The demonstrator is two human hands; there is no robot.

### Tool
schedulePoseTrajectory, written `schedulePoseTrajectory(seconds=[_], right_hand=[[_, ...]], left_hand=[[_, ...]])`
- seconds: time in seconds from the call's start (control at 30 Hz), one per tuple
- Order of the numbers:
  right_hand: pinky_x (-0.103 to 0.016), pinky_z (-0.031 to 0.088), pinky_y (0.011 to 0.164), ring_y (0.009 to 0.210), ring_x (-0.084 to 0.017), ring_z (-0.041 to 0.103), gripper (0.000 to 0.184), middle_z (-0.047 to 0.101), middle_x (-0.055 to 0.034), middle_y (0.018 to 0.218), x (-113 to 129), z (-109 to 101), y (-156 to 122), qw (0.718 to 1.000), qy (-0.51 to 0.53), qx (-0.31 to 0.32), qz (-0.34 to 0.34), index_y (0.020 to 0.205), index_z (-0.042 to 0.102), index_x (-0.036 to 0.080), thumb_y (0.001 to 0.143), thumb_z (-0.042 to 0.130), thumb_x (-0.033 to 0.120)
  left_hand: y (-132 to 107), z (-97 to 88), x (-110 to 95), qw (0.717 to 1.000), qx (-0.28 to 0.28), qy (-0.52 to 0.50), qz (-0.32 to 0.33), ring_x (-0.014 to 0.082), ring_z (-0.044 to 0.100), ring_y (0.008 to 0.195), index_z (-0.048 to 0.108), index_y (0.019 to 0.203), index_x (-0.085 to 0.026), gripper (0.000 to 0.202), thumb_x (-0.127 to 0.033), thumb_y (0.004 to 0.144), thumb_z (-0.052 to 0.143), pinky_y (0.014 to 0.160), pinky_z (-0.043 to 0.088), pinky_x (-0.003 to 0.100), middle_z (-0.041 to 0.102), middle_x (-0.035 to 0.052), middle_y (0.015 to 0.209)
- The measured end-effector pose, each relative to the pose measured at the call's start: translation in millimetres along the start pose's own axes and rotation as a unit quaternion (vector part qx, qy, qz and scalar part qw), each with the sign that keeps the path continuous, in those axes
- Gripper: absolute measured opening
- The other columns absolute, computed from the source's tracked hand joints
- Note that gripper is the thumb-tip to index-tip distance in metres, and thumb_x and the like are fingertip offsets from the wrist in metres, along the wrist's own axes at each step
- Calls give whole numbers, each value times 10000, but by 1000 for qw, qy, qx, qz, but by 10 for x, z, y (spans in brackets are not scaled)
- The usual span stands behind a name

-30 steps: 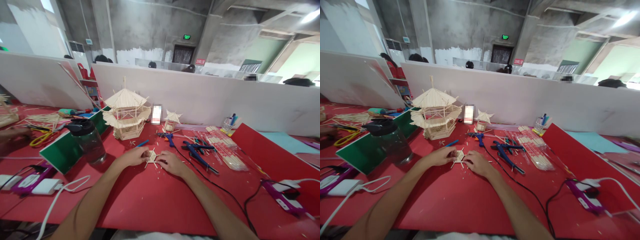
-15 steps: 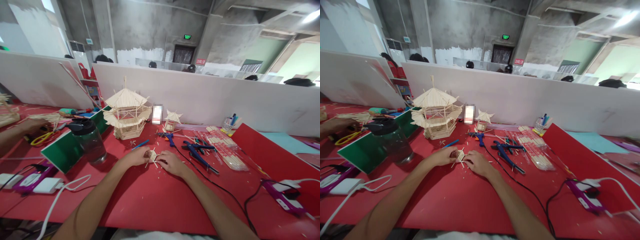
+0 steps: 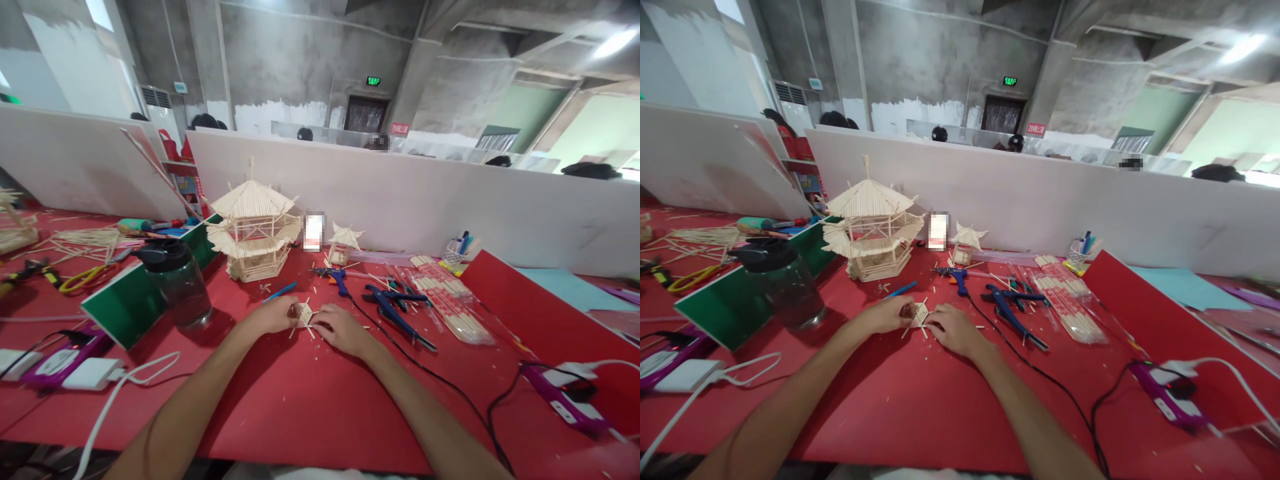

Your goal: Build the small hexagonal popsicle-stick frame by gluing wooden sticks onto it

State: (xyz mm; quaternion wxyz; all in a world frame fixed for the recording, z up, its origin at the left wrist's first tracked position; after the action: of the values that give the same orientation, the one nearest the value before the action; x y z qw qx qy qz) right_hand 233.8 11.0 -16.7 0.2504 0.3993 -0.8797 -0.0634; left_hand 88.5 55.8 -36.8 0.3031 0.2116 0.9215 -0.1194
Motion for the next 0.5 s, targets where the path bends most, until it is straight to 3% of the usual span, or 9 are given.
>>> schedulePoseTrajectory(seconds=[0.5], right_hand=[[-282,418,780,865,-178,558,130,633,-55,906,50,-66,-2,1000,4,-18,-21,975,655,181,970,534,230]], left_hand=[[-146,-172,-198,998,-15,54,15,175,555,680,551,813,-204,235,-408,778,662,581,332,248,614,0,760]])
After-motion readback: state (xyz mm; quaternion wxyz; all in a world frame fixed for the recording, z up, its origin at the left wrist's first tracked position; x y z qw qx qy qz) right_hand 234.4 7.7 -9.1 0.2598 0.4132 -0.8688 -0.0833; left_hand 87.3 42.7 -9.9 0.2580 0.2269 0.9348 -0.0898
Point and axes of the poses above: each hand's wrist, its own y-axis towards the middle knuckle, its own z-axis out of the palm, x = y × z, the point moved 7 cm from there along y, towards the middle knuckle
